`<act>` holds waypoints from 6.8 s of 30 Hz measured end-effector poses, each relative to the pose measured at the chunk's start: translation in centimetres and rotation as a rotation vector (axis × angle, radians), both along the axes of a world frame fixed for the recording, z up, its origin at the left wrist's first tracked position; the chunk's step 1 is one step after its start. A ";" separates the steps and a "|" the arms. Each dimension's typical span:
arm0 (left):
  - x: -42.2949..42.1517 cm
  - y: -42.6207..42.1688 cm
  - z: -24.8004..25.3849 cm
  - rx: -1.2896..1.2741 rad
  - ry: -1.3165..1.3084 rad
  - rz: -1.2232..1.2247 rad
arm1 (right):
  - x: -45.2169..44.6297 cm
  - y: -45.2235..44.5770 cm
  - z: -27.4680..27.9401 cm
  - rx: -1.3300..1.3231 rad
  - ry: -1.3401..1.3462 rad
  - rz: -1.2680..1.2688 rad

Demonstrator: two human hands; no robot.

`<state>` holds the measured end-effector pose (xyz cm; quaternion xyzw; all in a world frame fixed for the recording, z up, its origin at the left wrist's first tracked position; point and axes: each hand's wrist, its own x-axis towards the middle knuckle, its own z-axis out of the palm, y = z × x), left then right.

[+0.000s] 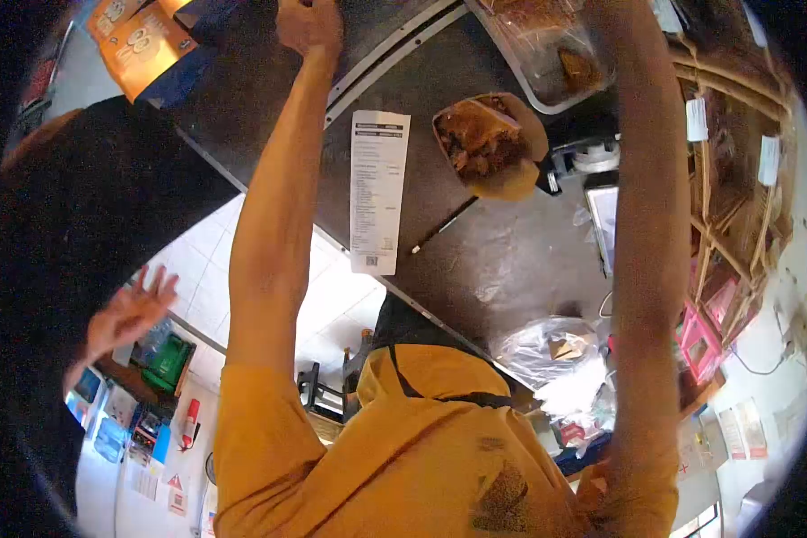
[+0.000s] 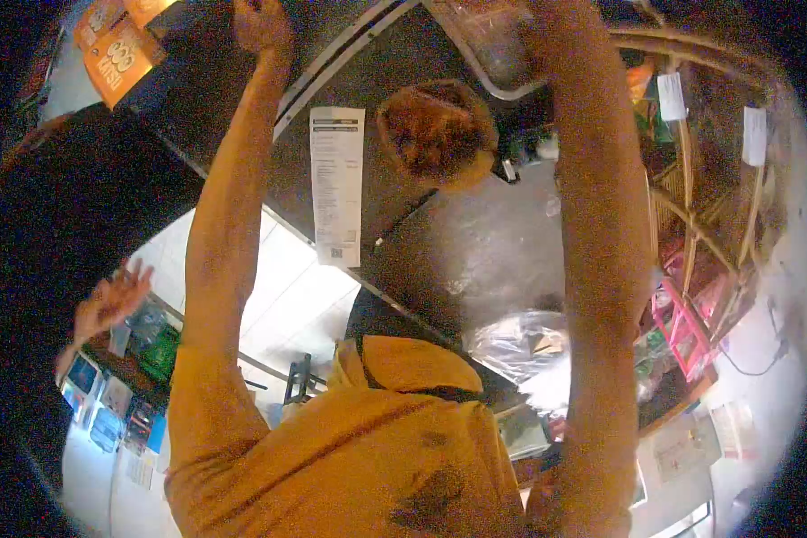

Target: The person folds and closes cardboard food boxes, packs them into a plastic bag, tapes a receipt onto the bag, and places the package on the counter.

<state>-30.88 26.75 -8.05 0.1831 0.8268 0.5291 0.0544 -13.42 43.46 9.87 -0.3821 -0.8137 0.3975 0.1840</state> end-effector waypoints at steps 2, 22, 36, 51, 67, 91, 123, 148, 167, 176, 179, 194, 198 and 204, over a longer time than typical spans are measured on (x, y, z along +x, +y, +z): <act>-0.7 -0.7 -0.4 0.093 -0.026 -0.074 | 8.1 -4.6 2.2 0.130 -0.081 -0.047; 22.6 -35.1 5.0 0.034 -0.502 0.049 | 29.5 -35.3 1.6 -0.705 -0.317 -0.219; 24.1 -35.5 4.8 -0.071 -0.373 -0.089 | 31.0 -38.6 1.1 -0.627 -0.342 -0.222; 39.9 -23.2 18.8 -0.067 -0.418 -1.817 | 50.2 -49.8 1.4 -0.254 -0.159 -1.040; 58.5 -27.8 4.7 -0.145 -0.145 -1.778 | 60.2 -47.4 -8.5 0.195 -0.605 -0.915; 53.2 -29.9 3.7 -0.294 -0.489 -1.426 | 62.0 -49.3 -11.1 -0.544 0.077 -0.771; 58.0 -28.4 8.0 -0.420 0.320 -1.510 | 60.9 -41.7 -12.8 -0.254 -0.014 -0.603; 60.9 -27.7 5.5 -0.453 0.626 -1.492 | 60.8 -42.5 -18.4 -0.097 -0.106 -0.567; 60.3 -28.8 2.7 -0.431 0.406 -1.531 | 61.2 -46.1 -13.6 0.237 0.106 -0.454; 60.2 -29.5 4.9 -0.431 0.546 -1.565 | 64.1 -43.9 -13.3 -0.140 0.171 -0.266; 60.7 -30.2 2.7 -0.254 0.647 -1.438 | 64.3 -43.5 -13.5 0.036 0.129 -0.170; 63.4 -30.8 6.0 -0.362 0.498 -1.406 | 64.5 -46.6 -16.6 -0.327 0.535 -0.370; 64.6 -30.4 5.6 -0.382 0.465 -1.415 | 63.5 -47.6 -17.3 -0.505 0.801 -0.559; 66.4 -30.8 5.7 -0.502 0.463 -1.339 | 64.6 -48.3 -26.9 -0.269 0.766 -0.637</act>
